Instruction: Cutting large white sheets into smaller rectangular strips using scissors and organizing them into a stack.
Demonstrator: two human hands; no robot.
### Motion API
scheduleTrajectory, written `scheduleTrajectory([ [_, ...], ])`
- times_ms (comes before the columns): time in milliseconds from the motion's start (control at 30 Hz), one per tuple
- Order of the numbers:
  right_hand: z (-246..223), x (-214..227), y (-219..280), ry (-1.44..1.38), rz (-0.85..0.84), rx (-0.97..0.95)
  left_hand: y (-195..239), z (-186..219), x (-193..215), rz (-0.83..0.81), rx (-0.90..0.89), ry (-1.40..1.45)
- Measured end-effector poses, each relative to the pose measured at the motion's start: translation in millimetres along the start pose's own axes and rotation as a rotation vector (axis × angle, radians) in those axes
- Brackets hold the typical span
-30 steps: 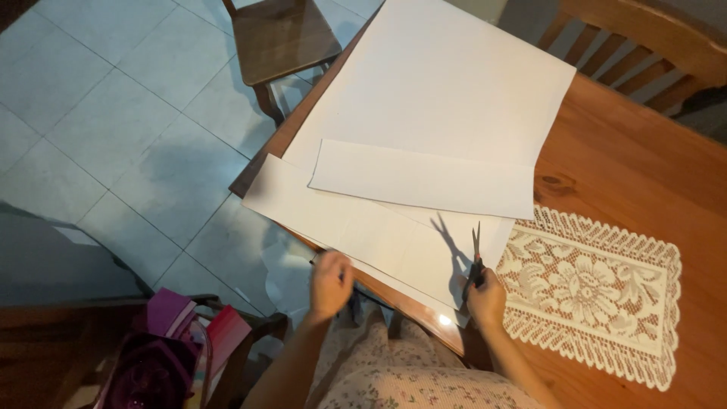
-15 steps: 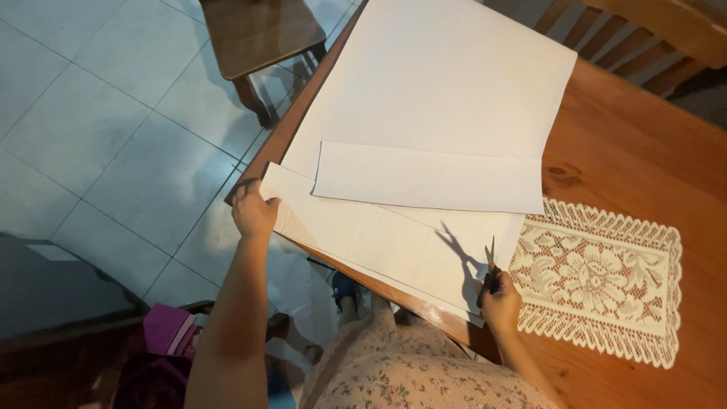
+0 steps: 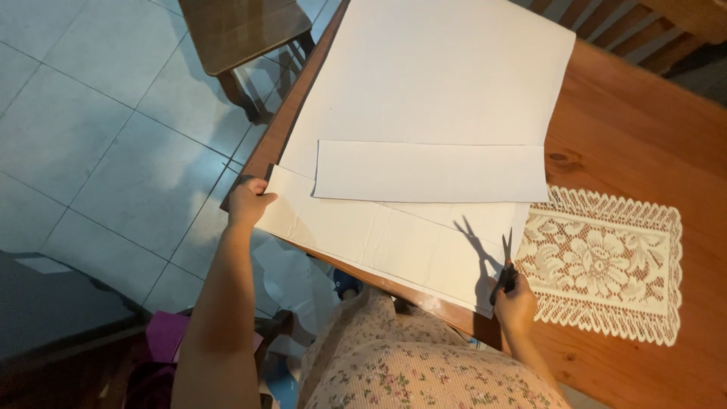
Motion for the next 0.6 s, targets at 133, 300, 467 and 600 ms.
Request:
scheduleTrajectory([
  [133,-18.9,11.1,9.8,0.037,-0.008,-0.047,-19.4,-23.4,-7.4,0.026,-0.039,-0.034],
  [300,5.9,2.2,-3.7,-0.077,-0.029,-0.020,-4.4,-6.8,4.8,0.003,-0.068,0.024],
  [467,20.0,-3.0,-10.8,-0.225,-0.033,0.034,-3.4,-4.5,2.1,-0.045,-0.118,0.024],
  [600,25.1,-9.8,-14.4,-0.173,-0.083,0.021,6.0,5.8,10.3,-0.055,-0.111,-0.035],
])
Point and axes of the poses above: each hand's wrist, its own y-axis away from the middle knuckle, its own x-axis out of the back of the hand, z = x × y, the point moved 8 cm from there along -y, towards the middle knuckle, and after that the axes turned 2 degrees about -x, right-handed, at the moved point
